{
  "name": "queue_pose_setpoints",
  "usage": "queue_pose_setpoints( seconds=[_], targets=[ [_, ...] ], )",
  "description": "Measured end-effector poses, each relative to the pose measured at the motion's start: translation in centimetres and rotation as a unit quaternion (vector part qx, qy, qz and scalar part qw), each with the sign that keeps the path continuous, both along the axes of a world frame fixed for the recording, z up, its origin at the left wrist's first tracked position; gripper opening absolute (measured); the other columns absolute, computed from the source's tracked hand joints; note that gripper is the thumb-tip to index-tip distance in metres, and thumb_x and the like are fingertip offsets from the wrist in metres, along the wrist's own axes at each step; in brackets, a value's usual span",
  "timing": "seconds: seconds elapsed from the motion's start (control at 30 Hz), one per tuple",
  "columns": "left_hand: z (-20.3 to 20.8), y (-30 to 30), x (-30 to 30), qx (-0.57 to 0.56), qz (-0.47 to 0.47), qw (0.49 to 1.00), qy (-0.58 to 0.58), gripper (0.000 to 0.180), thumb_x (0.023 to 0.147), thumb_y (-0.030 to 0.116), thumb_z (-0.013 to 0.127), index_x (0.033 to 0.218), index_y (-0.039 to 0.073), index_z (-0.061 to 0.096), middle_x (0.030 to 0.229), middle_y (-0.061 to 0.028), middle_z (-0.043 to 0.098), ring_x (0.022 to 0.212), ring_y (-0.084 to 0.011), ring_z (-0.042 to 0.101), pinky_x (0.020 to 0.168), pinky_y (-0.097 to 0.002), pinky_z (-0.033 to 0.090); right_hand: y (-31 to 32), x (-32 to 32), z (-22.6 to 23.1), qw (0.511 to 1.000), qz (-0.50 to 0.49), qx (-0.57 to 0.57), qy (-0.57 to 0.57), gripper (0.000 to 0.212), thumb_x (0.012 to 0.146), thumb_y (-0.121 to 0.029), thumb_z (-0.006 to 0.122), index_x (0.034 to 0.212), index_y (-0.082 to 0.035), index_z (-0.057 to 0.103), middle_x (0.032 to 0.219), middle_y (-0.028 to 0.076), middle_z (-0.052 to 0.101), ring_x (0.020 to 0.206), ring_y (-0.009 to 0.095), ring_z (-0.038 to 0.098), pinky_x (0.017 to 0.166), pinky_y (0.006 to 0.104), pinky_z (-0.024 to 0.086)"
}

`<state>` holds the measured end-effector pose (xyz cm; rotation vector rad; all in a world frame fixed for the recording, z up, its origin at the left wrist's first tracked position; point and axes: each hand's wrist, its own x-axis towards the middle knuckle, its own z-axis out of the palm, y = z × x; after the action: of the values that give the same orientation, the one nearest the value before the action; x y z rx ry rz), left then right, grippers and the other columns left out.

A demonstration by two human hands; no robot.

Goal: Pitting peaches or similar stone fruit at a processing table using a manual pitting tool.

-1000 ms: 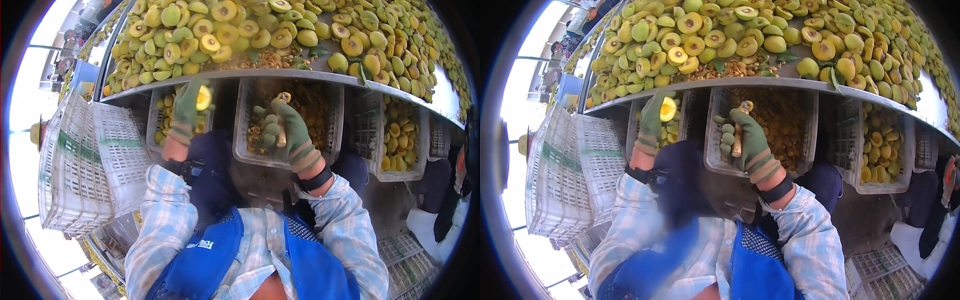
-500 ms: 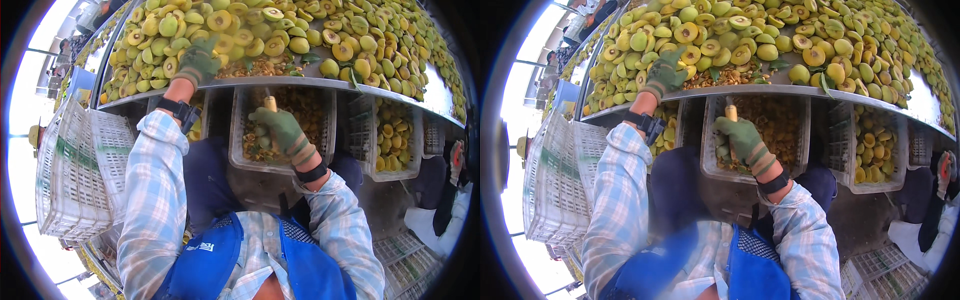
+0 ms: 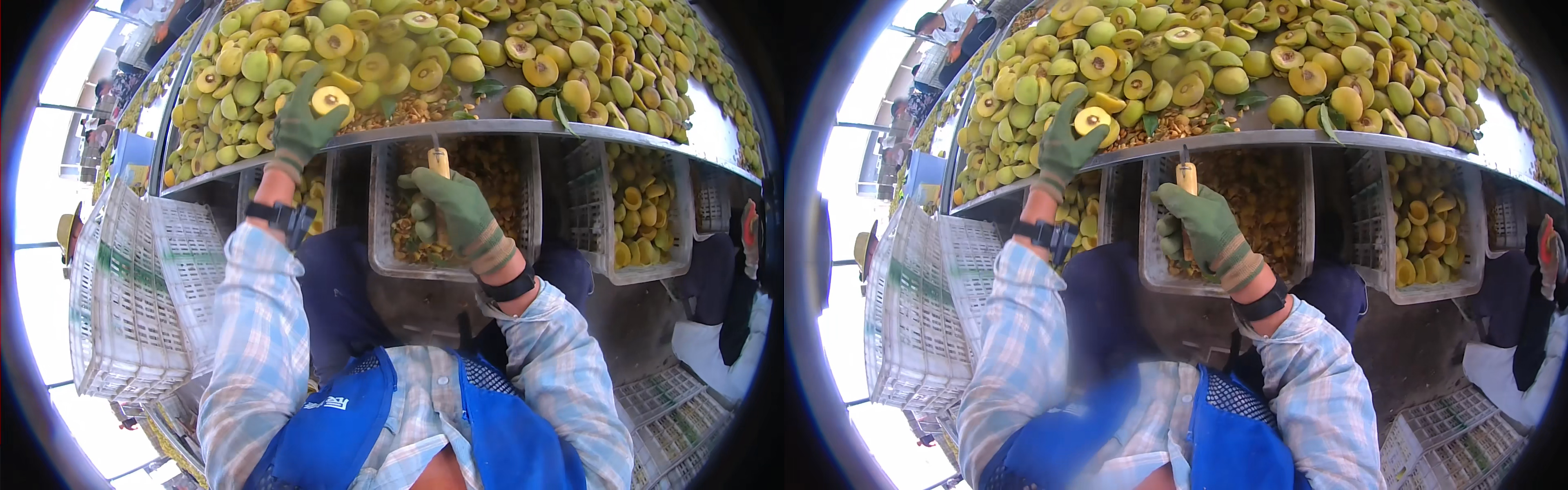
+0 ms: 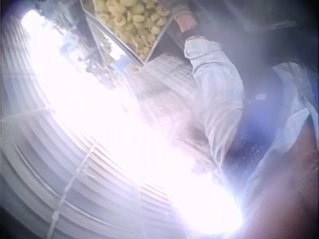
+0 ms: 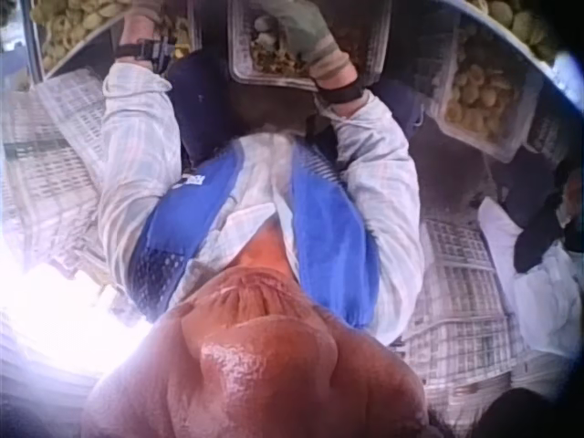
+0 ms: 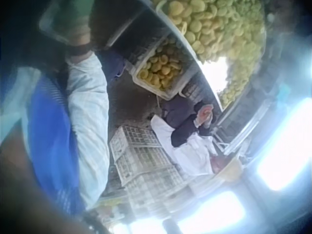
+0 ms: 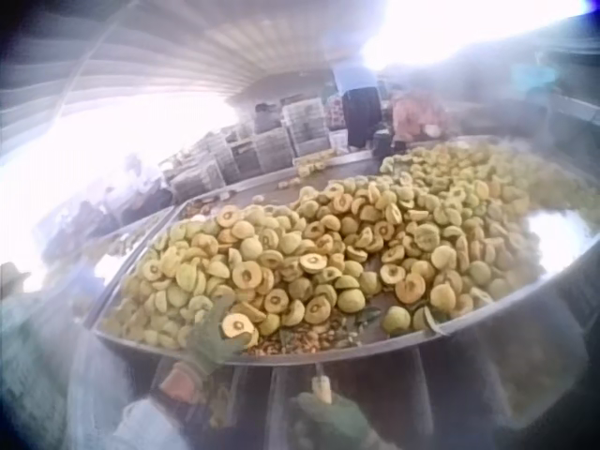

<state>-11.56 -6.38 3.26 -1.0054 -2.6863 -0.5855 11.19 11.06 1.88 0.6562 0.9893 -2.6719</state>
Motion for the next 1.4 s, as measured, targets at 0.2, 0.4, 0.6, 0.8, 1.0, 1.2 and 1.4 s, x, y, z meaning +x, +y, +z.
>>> queue_pose_setpoints(
  seconds=[0.2,0.4,0.6,0.8,1.0,1.2,1.4],
  targets=[
    [2.6,2.5,8.0,0.201,-0.159,0.955,-0.148,0.081,0.072,0.005,0.075,0.143,0.0,0.035,0.12,-0.0125,0.055,0.106,-0.0177,0.056,0.09,-0.0308,0.05,-0.5,-0.3,1.0,0.991,-0.003,0.091,0.101,0.031,0.091,-0.028,0.061,0.108,-0.003,0.058,0.071,0.004,0.062,0.048,0.011,0.056,0.04,0.0223,0.043],
    [2.4,4.0,9.3,0.274,-0.296,0.884,-0.236,0.079,0.074,0.001,0.07,0.144,-0.001,0.032,0.137,-0.0142,0.046,0.114,-0.0192,0.053,0.096,-0.0338,0.048,-0.9,-0.6,1.2,0.985,-0.03,0.097,0.139,0.03,0.093,-0.026,0.057,0.111,-0.002,0.056,0.08,0.006,0.066,0.05,0.009,0.057,0.041,0.0204,0.044],
    [1.0,5.8,11.6,0.371,-0.24,0.802,-0.401,0.051,0.093,0.011,0.054,0.14,-0.001,0.039,0.137,-0.0123,0.05,0.11,-0.0187,0.057,0.091,-0.0318,0.049,-0.9,-0.4,0.4,0.986,-0.036,-0.017,0.161,0.031,0.094,-0.028,0.057,0.111,-0.002,0.056,0.081,0.007,0.066,0.048,0.009,0.054,0.04,0.0204,0.043],
    [-1.9,6.9,11.4,0.58,-0.151,0.545,-0.587,0.058,0.099,0.043,0.04,0.136,-0.002,0.042,0.107,-0.0157,0.063,0.092,-0.0278,0.064,0.079,-0.0367,0.055,-0.7,-0.3,1.5,0.994,0.004,0.034,0.099,0.027,0.094,-0.029,0.058,0.106,-0.004,0.057,0.071,0.005,0.064,0.045,0.008,0.052,0.038,0.0208,0.04],
    [-3.3,6.1,10.9,0.494,-0.081,0.723,-0.476,0.062,0.098,0.05,0.039,0.132,-0.003,0.045,0.105,-0.0146,0.063,0.083,-0.025,0.065,0.073,-0.035,0.057,-1.1,-0.1,1.2,0.998,0.044,0.05,0.023,0.026,0.093,-0.028,0.06,0.102,-0.004,0.056,0.064,0.003,0.06,0.044,0.009,0.052,0.038,0.0216,0.039],
    [-2.5,6.0,11.1,0.526,-0.073,0.654,-0.539,0.065,0.099,0.052,0.038,0.127,-0.005,0.048,0.097,-0.0135,0.064,0.08,-0.0238,0.066,0.071,-0.033,0.057,-1.4,-0.4,0.8,0.993,0.066,0.098,0.017,0.029,0.092,-0.029,0.061,0.101,-0.003,0.056,0.063,0.003,0.059,0.045,0.009,0.053,0.038,0.0226,0.041],
    [-2.2,5.3,11.0,0.48,-0.069,0.697,-0.528,0.065,0.098,0.053,0.037,0.123,-0.006,0.051,0.092,-0.0127,0.064,0.075,-0.0229,0.066,0.07,-0.0319,0.057,-0.5,-0.4,1.3,0.986,0.136,0.097,0.028,0.033,0.091,-0.031,0.061,0.099,0.0,0.056,0.063,0.005,0.06,0.047,0.01,0.055,0.04,0.0236,0.043]
  ],
)
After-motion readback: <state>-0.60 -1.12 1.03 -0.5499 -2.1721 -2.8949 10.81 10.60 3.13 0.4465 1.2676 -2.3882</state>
